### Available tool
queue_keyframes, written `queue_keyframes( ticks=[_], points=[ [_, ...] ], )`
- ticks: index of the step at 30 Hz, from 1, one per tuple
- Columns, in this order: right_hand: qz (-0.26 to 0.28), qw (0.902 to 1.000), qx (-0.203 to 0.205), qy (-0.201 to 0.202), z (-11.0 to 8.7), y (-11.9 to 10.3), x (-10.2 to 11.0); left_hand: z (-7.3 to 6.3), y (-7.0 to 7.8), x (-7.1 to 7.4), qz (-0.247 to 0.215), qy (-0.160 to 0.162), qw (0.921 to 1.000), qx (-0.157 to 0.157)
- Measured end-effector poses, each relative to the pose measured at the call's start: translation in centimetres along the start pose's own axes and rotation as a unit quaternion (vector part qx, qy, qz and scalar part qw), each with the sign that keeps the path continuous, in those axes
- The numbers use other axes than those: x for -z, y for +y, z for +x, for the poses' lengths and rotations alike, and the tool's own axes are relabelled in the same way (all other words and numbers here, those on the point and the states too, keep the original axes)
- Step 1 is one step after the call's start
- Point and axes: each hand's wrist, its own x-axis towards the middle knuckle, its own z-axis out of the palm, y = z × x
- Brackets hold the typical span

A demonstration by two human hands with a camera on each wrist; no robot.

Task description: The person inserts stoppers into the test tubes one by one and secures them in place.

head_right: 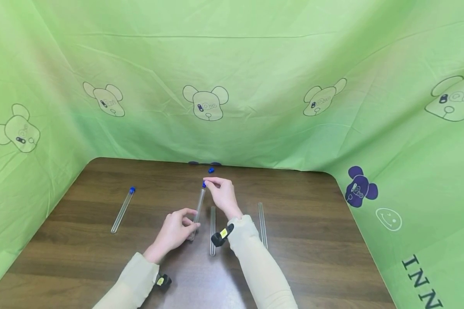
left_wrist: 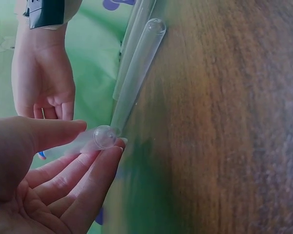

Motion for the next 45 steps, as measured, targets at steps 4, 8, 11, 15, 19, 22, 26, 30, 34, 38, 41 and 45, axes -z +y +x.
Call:
queue_keyframes(
  ticks=[4, 8, 11, 15, 19, 22, 26, 30, 34, 38, 41, 45],
  points=[
    [0.0, 1.0, -0.005, -0.004, -0.2, 0.0, 0.0, 0.0, 0.1, 0.0, 0.0, -0.001, 1.0, -0.002],
    [0.001, 1.0, -0.005, -0.005, -0.3, -0.1, 0.0, 0.0, 0.1, 0.0, 0.003, 0.002, 1.0, -0.002],
    [-0.001, 1.0, 0.0, -0.007, -0.4, 0.0, -0.1, 0.0, 0.1, 0.1, 0.003, 0.003, 1.0, -0.003],
    [-0.002, 0.9999, 0.006, -0.011, -0.4, 0.2, -0.2, 0.0, 0.2, 0.1, -0.002, 0.005, 1.0, -0.008],
    [-0.001, 0.9999, 0.009, -0.011, -0.5, 0.3, -0.3, 0.2, 0.1, 0.2, -0.007, 0.004, 1.0, -0.005],
    [0.006, 0.9999, 0.009, -0.011, -0.6, 0.3, -0.4, 0.3, 0.1, 0.3, -0.007, 0.001, 1.0, -0.005],
    [0.042, 0.9988, 0.003, -0.025, -0.7, 0.3, -0.6, 0.4, 0.0, 0.4, -0.004, 0.003, 1.0, -0.007],
    [0.089, 0.9947, -0.014, -0.049, -0.9, 0.4, -0.9, 0.5, -0.1, 0.4, 0.001, 0.007, 0.9999, -0.01],
    [0.119, 0.9903, -0.026, -0.067, -1.1, 0.5, -1.1, 0.6, 0.0, 0.3, 0.004, 0.007, 0.9999, -0.008],
    [0.118, 0.9894, -0.031, -0.078, -1.4, 0.1, -1.1, 0.6, 0.1, 0.3, 0.006, 0.006, 0.9999, -0.007],
    [0.117, 0.9894, -0.034, -0.078, -1.6, 0.2, -1.2, 0.6, 0.1, 0.3, 0.012, 0.009, 0.9999, -0.007],
    [0.127, 0.9886, -0.037, -0.072, -1.7, 0.6, -1.5, 0.6, 0.2, 0.3, 0.019, 0.013, 0.9997, -0.007]
  ],
)
